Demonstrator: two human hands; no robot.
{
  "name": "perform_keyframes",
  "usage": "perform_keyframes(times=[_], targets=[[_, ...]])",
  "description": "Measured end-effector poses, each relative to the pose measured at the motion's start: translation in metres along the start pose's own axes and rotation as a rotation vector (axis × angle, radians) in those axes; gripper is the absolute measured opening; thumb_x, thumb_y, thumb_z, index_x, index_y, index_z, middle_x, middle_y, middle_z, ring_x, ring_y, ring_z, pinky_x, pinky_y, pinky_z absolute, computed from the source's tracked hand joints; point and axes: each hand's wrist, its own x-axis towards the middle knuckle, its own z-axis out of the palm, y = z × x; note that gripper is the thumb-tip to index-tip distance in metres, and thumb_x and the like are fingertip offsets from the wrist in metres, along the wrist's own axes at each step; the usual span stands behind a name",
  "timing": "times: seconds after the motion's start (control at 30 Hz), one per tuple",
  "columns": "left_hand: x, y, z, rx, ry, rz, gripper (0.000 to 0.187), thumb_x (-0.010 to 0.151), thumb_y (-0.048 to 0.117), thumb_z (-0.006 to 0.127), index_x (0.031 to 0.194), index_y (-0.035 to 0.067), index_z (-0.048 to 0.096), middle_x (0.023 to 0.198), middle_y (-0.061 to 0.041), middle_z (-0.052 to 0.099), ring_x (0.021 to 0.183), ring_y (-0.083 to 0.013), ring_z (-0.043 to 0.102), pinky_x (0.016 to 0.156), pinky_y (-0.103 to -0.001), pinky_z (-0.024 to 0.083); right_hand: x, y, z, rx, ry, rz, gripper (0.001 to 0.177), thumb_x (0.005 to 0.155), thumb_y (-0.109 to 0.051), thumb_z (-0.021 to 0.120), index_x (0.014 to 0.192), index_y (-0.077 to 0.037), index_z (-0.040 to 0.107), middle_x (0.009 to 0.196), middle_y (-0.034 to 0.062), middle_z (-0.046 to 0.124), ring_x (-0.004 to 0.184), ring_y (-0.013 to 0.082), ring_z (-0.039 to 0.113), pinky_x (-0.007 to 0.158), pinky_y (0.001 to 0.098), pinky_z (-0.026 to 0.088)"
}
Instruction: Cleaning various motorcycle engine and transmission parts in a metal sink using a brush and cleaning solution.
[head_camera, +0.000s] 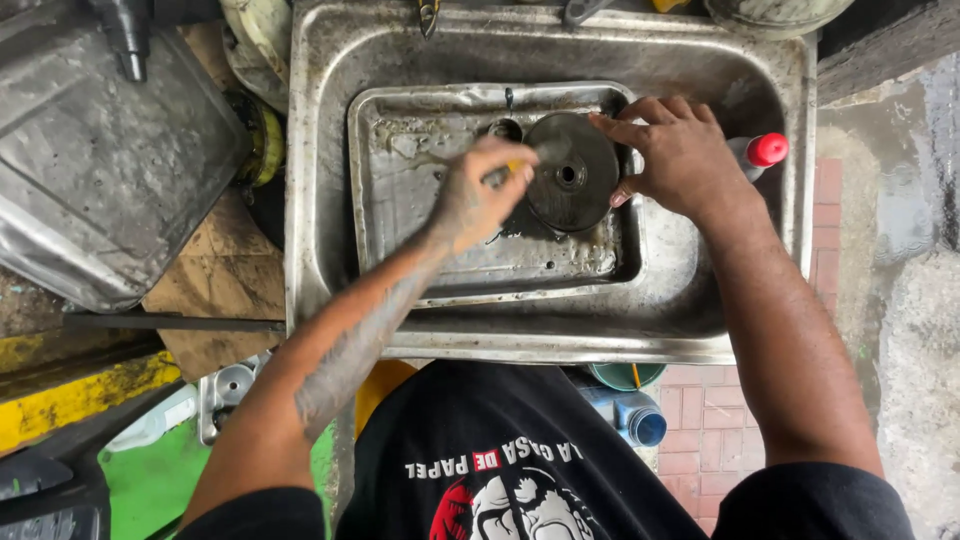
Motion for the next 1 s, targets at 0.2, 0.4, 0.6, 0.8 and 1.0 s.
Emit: perform_keyframes(times=[0.2,0.4,0.6,0.8,1.0], targets=[[-0.005,-0.008,0.000,0.114,-0.091,-0.052,0.016,0.100,0.005,0.079,0.115,0.009,0.081,0.115,-0.009,0.078,0.099,-0.0186,0.076,0.085,-0.030,0.067,0.000,0.011,0.019,-0.046,0.111,-0.051,0.106,0.070,-0.047,0.095,0.168,-0.036,0.056,0.150,0.0065,0.065,0.140,0.0388,0.053,0.109,0.0607,0.045],[-0.005,-0.006,0.002,0.095,-0.039,0.014,0.018,0.100,0.006,0.080,0.118,0.010,0.080,0.115,-0.011,0.078,0.098,-0.0198,0.070,0.085,-0.035,0.062,-0.001,0.004,0.007,-0.028,0.056,-0.033,0.104,0.073,-0.042,0.094,0.169,-0.034,0.054,0.154,0.0100,0.063,0.143,0.0400,0.051,0.113,0.0638,0.042],[-0.001,-0.007,0.005,0.003,-0.041,0.055,0.016,0.104,0.006,0.077,0.119,0.010,0.081,0.109,-0.009,0.077,0.078,-0.0110,0.062,0.062,-0.023,0.056,0.001,0.006,0.009,-0.054,0.078,-0.037,0.106,0.071,-0.049,0.094,0.169,-0.035,0.055,0.151,0.0096,0.065,0.141,0.0398,0.053,0.109,0.0614,0.045],[-0.027,-0.002,-0.012,0.038,-0.348,-0.303,0.015,0.100,0.013,0.078,0.115,0.013,0.082,0.119,-0.009,0.081,0.105,-0.0174,0.074,0.094,-0.036,0.064,0.000,0.008,0.015,-0.094,0.110,-0.040,0.102,0.072,-0.049,0.093,0.167,-0.036,0.057,0.151,0.0071,0.067,0.141,0.0390,0.054,0.109,0.0604,0.044],[-0.024,0.051,0.012,0.090,-0.417,-0.391,0.017,0.102,0.013,0.073,0.116,0.012,0.082,0.115,-0.009,0.076,0.069,-0.0103,0.059,0.056,-0.026,0.050,0.001,0.002,0.013,-0.134,0.112,-0.036,0.105,0.070,-0.051,0.094,0.167,-0.035,0.058,0.149,0.0088,0.068,0.140,0.0389,0.055,0.110,0.0594,0.045]])
